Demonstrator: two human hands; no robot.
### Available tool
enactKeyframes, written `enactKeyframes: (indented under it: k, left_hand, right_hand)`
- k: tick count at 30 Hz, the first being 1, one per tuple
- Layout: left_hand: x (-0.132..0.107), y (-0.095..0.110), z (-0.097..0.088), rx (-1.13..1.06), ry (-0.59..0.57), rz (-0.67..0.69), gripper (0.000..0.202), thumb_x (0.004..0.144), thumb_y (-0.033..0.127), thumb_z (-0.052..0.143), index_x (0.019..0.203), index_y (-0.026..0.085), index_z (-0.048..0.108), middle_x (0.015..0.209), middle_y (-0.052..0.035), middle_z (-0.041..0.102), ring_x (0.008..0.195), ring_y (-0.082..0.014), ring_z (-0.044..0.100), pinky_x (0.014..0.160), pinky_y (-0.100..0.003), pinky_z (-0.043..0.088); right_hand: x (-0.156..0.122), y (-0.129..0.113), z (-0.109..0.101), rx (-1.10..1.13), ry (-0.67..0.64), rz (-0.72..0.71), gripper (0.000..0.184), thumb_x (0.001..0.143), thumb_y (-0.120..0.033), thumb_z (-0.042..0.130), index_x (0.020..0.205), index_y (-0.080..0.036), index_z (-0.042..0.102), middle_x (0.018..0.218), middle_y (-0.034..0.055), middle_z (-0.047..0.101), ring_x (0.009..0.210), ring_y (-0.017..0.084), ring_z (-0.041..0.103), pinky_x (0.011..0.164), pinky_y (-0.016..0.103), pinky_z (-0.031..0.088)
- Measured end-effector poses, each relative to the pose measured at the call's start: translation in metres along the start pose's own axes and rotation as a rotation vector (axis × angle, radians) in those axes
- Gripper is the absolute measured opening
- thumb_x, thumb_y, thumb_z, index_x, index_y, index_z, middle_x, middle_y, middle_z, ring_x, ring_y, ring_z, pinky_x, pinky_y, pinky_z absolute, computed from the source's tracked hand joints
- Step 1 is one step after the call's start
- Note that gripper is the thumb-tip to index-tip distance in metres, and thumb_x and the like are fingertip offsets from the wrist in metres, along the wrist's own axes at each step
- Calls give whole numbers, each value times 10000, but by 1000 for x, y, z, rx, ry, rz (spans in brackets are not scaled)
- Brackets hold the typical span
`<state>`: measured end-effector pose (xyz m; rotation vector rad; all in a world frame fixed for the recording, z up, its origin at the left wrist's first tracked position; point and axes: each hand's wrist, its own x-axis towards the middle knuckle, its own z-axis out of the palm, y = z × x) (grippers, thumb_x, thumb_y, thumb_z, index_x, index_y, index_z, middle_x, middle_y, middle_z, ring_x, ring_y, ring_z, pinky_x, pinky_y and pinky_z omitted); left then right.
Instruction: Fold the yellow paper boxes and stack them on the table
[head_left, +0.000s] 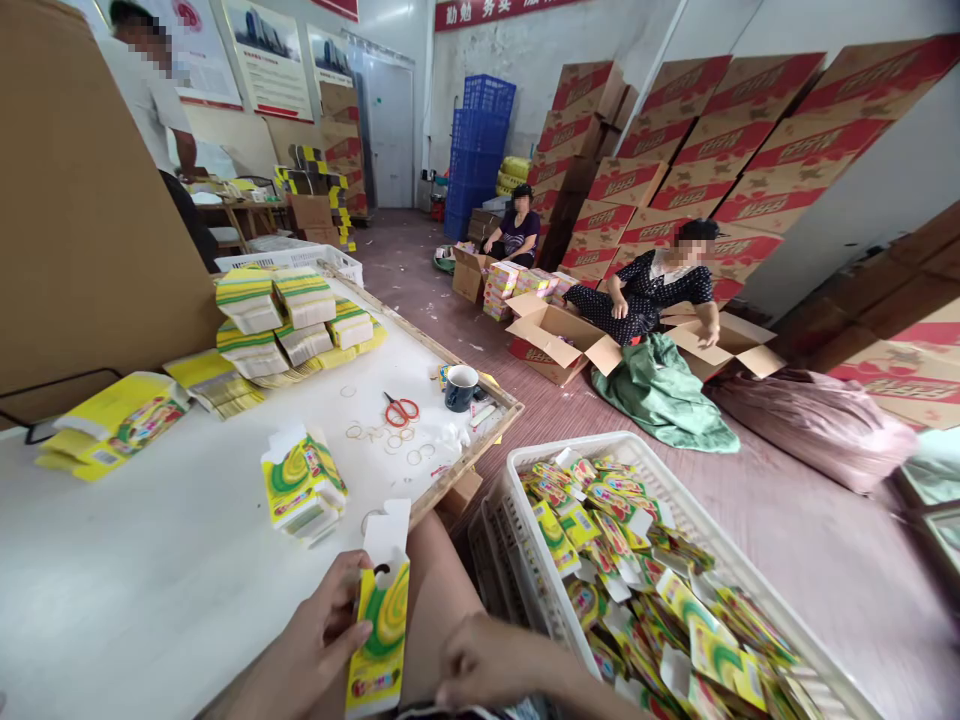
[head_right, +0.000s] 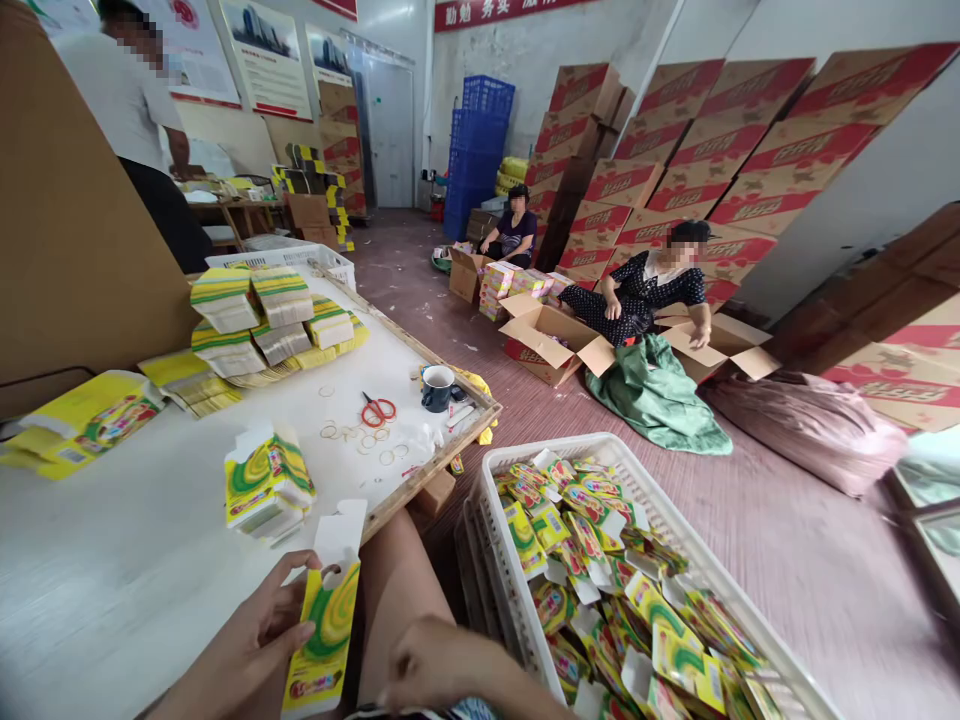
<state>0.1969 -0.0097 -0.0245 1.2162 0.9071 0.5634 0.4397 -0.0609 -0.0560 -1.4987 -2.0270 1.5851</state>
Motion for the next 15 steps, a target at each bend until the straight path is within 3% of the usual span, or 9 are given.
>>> enactKeyframes:
  k: [1, 3, 5, 8, 12, 15]
  left_hand:
    - [0, -2, 2, -4, 10, 2, 478, 804, 437, 640, 1148, 253, 364, 906, -46, 667, 804, -241, 651, 743, -339, 513]
    - [1, -5, 8, -12, 16, 4, 486, 803, 443, 639, 1157, 248, 368, 959, -63, 665, 826, -247, 651, 754, -347, 519]
    - [3, -5, 12, -21, 42, 18, 502, 790, 460, 648, 1150, 245, 372, 1001, -78, 665, 825, -250, 655, 744, -350, 526]
    - [7, -2, 10, -56, 107, 32, 543, 747, 478, 691, 1127, 245, 381, 979, -79, 679, 811, -260, 665, 707, -339, 533]
    - [10, -1, -2, -89, 93, -19, 584, 732, 475, 718, 1134, 259, 353, 929, -60, 690, 872, -286, 667, 722, -348, 537]
    - [11, -3, -3, -112, 118, -24, 642, 709, 491, 736, 1146, 270, 322, 931, -56, 685, 877, -297, 667, 714, -366, 547]
  right_hand:
    - [9, -2, 18, 22, -88, -18, 180, 648, -244, 736, 528, -175, 621, 464, -77, 499, 466, 96, 497, 463, 182, 387]
    - [23, -6, 45, 67, -148, -46, 161, 682, -217, 666, 533, -202, 607, 512, -84, 511, 506, 97, 501, 487, 172, 390]
    - [29, -6, 54, 99, -150, -63, 149, 706, -210, 609, 559, -228, 597, 587, -88, 541, 584, 104, 526, 552, 168, 408]
    - [18, 3, 39, 106, -112, -29, 153, 687, -263, 625, 556, -224, 556, 576, -75, 522, 567, 114, 510, 529, 191, 388]
    - [-9, 23, 9, 85, -1, 105, 204, 679, -338, 643, 556, -197, 563, 525, -51, 495, 508, 113, 461, 456, 210, 331]
    - [-16, 30, 4, 79, 48, 190, 192, 683, -345, 650, 605, -171, 628, 518, -50, 498, 483, 92, 426, 429, 187, 311]
